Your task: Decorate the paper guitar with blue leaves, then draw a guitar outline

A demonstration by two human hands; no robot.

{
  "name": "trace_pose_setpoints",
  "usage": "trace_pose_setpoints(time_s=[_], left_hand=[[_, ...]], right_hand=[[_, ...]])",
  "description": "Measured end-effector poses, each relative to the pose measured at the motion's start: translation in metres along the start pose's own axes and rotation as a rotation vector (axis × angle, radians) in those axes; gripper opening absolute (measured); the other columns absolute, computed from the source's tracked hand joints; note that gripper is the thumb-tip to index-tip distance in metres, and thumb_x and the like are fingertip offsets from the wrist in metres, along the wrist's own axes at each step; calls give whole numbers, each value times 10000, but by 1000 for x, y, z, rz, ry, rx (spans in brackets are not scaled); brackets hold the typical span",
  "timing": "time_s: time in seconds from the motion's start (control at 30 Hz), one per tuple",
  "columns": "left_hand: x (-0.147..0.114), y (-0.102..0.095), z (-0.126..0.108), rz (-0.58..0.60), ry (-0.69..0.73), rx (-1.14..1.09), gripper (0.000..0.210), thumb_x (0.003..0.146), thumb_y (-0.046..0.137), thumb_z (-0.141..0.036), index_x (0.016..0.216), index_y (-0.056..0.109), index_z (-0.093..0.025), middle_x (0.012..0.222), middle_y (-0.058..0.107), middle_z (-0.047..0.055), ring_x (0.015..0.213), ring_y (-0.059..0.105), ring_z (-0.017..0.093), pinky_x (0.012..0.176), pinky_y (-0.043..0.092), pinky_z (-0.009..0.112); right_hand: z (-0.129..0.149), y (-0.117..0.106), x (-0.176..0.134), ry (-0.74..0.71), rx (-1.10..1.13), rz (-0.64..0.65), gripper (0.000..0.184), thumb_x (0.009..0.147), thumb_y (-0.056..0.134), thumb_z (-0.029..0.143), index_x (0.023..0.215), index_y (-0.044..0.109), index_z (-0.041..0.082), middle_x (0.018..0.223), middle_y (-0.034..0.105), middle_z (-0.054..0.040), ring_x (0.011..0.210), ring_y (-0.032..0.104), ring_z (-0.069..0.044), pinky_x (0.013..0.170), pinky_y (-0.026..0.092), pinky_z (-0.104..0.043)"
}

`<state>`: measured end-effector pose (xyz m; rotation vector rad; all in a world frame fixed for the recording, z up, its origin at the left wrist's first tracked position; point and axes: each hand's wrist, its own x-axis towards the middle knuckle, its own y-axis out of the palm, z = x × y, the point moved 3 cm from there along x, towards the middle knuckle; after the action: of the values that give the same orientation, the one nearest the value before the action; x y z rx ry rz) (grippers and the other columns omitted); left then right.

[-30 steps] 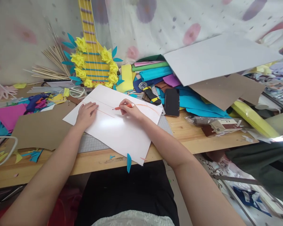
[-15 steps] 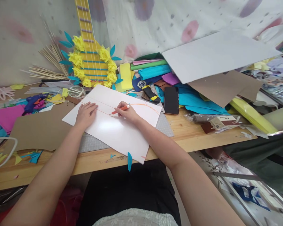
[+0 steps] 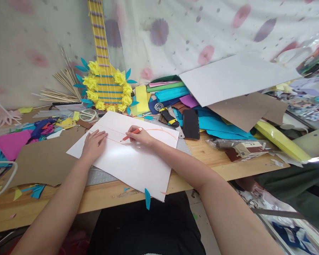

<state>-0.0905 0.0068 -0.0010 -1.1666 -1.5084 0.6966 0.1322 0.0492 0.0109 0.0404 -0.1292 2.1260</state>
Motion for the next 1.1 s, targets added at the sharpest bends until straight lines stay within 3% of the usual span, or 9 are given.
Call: trace_pose_setpoints(time_s=[0.2, 0.47, 0.63, 0.93, 1.1], left_hand=[[-5, -3, -6, 11, -59, 51, 354, 837, 405, -231, 1067, 674, -232, 1230, 624, 54, 1234, 480, 266, 1108, 230, 511], [-3, -5, -2, -132, -161, 142, 315, 784, 437, -188, 936, 708, -238, 1052, 701, 62, 1227, 486, 308, 1110, 160, 576], [14, 3, 7, -102, -221, 90, 319, 786, 433, -161, 929, 714, -209, 1096, 689, 70, 1283, 432, 311, 1124, 97, 594], [20, 12, 18, -24, -220, 37, 362, 760, 419, -145, 972, 699, -231, 1199, 643, 49, 1287, 431, 296, 1118, 130, 599], [21, 9, 31, 57, -235, -76, 375, 769, 430, -146, 1013, 688, -269, 1248, 611, 22, 1321, 392, 291, 1114, 74, 634]], right_hand=[[-2, 6, 5, 2, 23, 15, 293, 713, 660, 433, 714, 518, 176, 541, 569, 30, 516, 481, -84, 544, 381, -225], [4, 14, 20, -28, 84, 73, 307, 718, 653, 449, 709, 509, 179, 527, 564, 32, 520, 504, -85, 539, 391, -221], [4, 12, 30, -52, 108, 40, 328, 710, 661, 473, 746, 518, 180, 556, 574, 29, 548, 520, -89, 562, 415, -228], [-16, -1, 12, -66, -11, -122, 347, 717, 640, 505, 738, 489, 193, 593, 590, 30, 557, 495, -89, 555, 375, -229], [-15, 2, 13, -76, -48, -94, 317, 721, 654, 461, 720, 494, 188, 616, 612, 21, 579, 516, -92, 572, 384, -231]])
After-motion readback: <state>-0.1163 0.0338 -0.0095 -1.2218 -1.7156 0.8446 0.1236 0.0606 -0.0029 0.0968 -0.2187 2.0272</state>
